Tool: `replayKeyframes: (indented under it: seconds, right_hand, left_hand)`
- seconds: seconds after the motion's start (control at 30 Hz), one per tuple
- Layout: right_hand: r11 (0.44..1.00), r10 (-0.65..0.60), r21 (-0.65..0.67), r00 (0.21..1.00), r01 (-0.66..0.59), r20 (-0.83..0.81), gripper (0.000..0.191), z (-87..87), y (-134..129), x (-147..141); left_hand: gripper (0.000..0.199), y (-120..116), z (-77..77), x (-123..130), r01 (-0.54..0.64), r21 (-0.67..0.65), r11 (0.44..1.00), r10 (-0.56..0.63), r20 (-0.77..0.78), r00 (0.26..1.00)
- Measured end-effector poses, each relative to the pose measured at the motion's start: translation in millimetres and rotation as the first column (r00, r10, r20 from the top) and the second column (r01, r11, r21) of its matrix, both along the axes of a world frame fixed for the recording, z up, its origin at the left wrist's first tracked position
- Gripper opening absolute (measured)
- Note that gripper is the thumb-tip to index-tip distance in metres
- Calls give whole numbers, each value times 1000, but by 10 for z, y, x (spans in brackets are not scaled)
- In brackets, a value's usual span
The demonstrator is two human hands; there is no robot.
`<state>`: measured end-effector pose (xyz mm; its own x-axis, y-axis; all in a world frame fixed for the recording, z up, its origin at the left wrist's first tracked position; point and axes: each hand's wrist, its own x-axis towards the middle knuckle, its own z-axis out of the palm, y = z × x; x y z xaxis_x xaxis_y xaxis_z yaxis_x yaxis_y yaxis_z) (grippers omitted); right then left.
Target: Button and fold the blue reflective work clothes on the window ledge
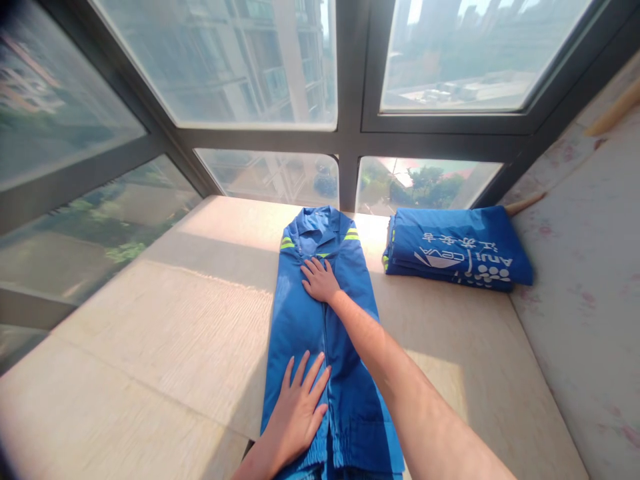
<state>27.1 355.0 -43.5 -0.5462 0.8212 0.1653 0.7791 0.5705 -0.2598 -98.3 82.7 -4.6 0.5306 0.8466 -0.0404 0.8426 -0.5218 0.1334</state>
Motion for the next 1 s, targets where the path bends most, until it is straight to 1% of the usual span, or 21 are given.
replayKeyframes:
  seconds: [0.1, 0.23, 0.27, 0.33, 0.4, 0.43, 0.53, 0.63, 0.7, 0.8, 0.9, 1.0]
  right_hand:
    - [1000, -4, -10, 1000, 4, 11, 54, 16, -87, 2]
    - [1000, -3, -29, 1000, 4, 10, 54, 26, -266, 44]
    - [999, -7, -33, 1000, 7, 9, 54, 26, -320, 58]
    - [999, -16, -35, 1000, 16, 0, 53, 24, -434, 86]
    - [999, -21, -30, 999, 20, -24, 53, 22, -538, 114]
    - [999, -19, -30, 999, 18, -40, 53, 24, -579, 129]
    - [999, 7, -40, 997, -10, -80, 52, 52, -625, 185]
    - [1000, 20, -16, 995, -21, -94, 48, 81, -569, 250]
    - [1000, 16, 8, 997, -15, -77, 49, 69, -512, 287]
    - [1000, 29, 2, 999, -29, -24, 52, 8, -424, 313]
    - [999, 46, -17, 999, -46, 5, 52, -27, -310, 291]
    - [998, 49, -37, 998, -48, 26, 52, 20, -178, 229]
  left_hand:
    - [69, -90, 14, 12, 6, 0, 1000, -6, 0, 1000]
    - [70, -266, 4, 66, 7, 17, 1000, -7, 24, 1000]
    - [68, -290, 2, 79, 8, 24, 1000, -9, 42, 999]
    - [56, -274, 2, 101, -5, 52, 999, 0, 88, 996]
    - [42, -151, 6, 119, -57, 117, 992, 42, 126, 991]
    - [40, -52, 8, 129, -97, 159, 982, 76, 136, 988]
    - [48, 323, -14, 162, -240, 259, 936, 214, 122, 969]
    - [54, 631, -121, 193, -335, 264, 904, 324, 85, 942]
    - [56, 731, -224, 202, -350, 244, 904, 345, 61, 936]
    - [59, 777, -345, 198, -341, 227, 912, 343, 35, 939]
    - [61, 832, -378, 188, -348, 219, 912, 351, 28, 936]
    - [61, 947, -353, 176, -354, 199, 914, 355, 30, 934]
